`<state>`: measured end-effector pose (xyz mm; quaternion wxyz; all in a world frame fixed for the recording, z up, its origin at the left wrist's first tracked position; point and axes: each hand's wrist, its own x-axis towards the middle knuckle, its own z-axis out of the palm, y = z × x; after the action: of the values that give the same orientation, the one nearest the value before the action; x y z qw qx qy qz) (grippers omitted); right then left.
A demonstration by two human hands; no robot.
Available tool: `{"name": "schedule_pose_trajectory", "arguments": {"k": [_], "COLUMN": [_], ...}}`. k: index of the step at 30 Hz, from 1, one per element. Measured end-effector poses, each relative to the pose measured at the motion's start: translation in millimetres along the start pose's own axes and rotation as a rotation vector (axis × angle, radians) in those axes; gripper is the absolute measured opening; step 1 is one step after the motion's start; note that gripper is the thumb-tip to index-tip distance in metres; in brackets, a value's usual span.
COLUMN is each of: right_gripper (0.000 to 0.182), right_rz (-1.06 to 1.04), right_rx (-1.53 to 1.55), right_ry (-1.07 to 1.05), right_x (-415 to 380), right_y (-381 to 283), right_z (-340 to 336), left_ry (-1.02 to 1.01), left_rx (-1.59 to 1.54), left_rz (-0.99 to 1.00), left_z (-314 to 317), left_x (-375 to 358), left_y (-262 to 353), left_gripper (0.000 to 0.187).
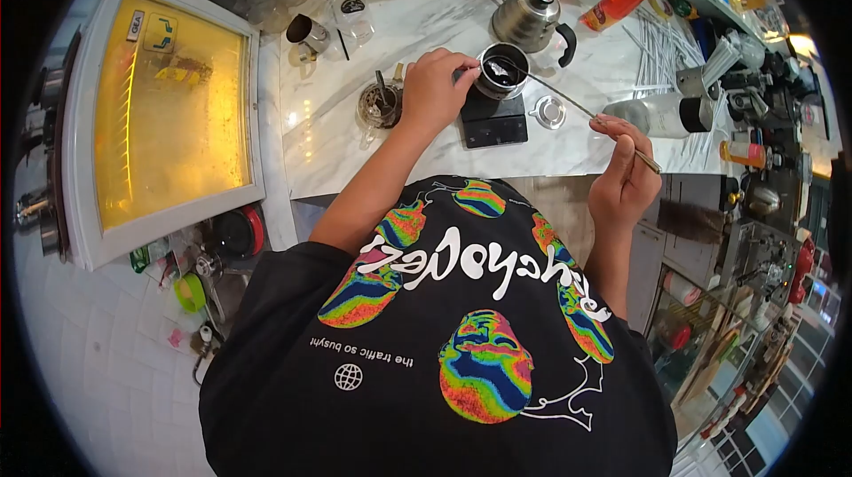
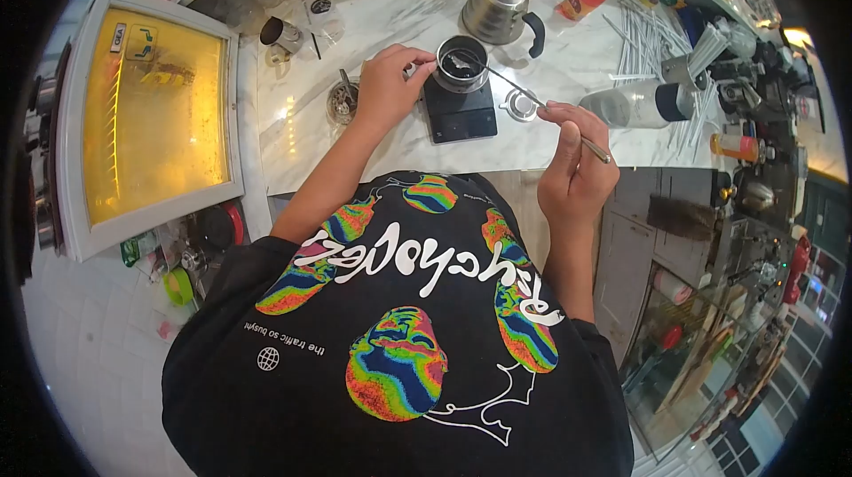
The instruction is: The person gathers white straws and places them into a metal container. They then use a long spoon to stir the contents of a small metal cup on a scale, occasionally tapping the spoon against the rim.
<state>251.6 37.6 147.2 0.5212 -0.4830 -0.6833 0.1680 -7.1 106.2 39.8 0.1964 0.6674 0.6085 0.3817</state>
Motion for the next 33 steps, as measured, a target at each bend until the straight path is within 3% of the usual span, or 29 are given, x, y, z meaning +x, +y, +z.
{"name": "schedule_pose_trajectory", "arguments": {"k": [7,10,16,33], "right_gripper": [0.024,0.024,0.025,0.025], "right_rz": [-0.057,0.014,0.035,-0.065], "right_rx": [0.035,0.097,0.224,0.2], "right_ry": [-0.11,-0.175,-0.147,-0.316], "right_x": [28,33,46,69], "right_y": [23,29,49,74], "right_z": [-8,-8,-16,-19], "left_ry": [0.076,0.112,0.183,0.29], "left_rx": [0.041,0.066,0.065,0.068], "left_rz": [-0.043,-0.052,-0.081,-0.137], "left_z": [6,8,16,26], "left_x": [-7,-10,-14,-21], "left_y": [9,13,18,28], "left_gripper": [0.017,0.017,0.016,0.015]}}
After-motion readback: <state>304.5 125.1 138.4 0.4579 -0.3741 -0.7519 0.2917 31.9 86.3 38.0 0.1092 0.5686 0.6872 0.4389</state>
